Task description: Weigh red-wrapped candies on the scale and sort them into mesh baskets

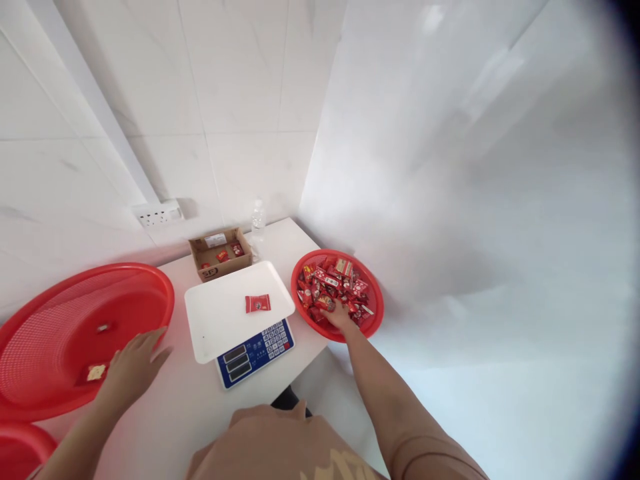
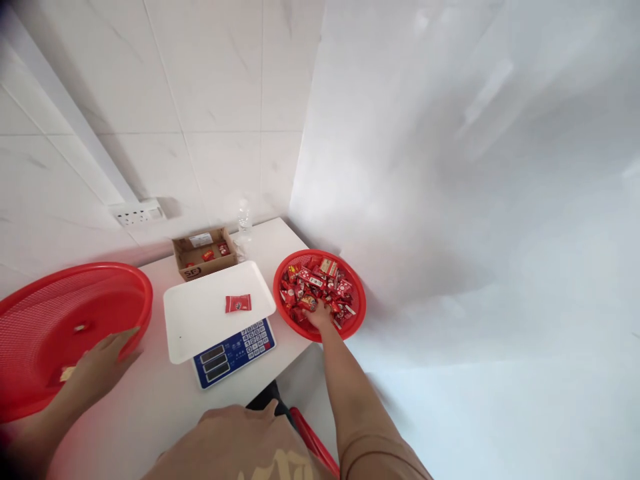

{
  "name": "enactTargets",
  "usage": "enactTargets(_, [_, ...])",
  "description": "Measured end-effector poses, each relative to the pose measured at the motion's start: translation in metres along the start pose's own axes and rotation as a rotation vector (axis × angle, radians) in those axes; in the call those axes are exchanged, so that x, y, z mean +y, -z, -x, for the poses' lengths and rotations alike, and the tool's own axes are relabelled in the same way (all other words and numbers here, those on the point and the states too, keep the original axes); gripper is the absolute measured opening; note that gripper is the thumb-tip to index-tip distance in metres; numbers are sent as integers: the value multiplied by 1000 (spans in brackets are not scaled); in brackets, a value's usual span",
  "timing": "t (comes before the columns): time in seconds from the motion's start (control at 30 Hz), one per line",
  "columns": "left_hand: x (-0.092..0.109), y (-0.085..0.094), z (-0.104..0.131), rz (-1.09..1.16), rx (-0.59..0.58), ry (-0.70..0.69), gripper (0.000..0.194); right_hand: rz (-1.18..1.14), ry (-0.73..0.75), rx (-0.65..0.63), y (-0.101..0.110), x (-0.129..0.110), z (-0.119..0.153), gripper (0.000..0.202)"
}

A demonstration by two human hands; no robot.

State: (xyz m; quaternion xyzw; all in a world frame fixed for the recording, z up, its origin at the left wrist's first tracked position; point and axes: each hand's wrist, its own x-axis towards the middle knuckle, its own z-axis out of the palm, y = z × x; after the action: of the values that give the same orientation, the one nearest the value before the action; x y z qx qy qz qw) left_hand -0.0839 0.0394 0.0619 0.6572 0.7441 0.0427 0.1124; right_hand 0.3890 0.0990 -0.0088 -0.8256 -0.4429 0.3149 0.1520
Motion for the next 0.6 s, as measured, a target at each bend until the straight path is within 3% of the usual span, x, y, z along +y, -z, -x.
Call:
enactTargets(0.07, [13, -8, -1, 46, 41, -112, 42, 66, -101, -24, -9, 4, -5, 101])
enactTargets(0.13, [29, -19, -2, 115, 68, -209, 42, 124, -112, -39, -18, 1, -5, 106])
enactTargets(0.33, [78, -43, 6, 275, 51, -319, 40, 51, -7, 16, -21, 4, -6, 86])
enactTargets(0.47, [89, -46, 14, 376, 2, -334, 38, -459, 5, -21, -8, 19, -8, 67])
enactTargets(0.6, [93, -39, 18, 483, -30, -263, 36, -994, -81, -45, 12, 24, -1, 53])
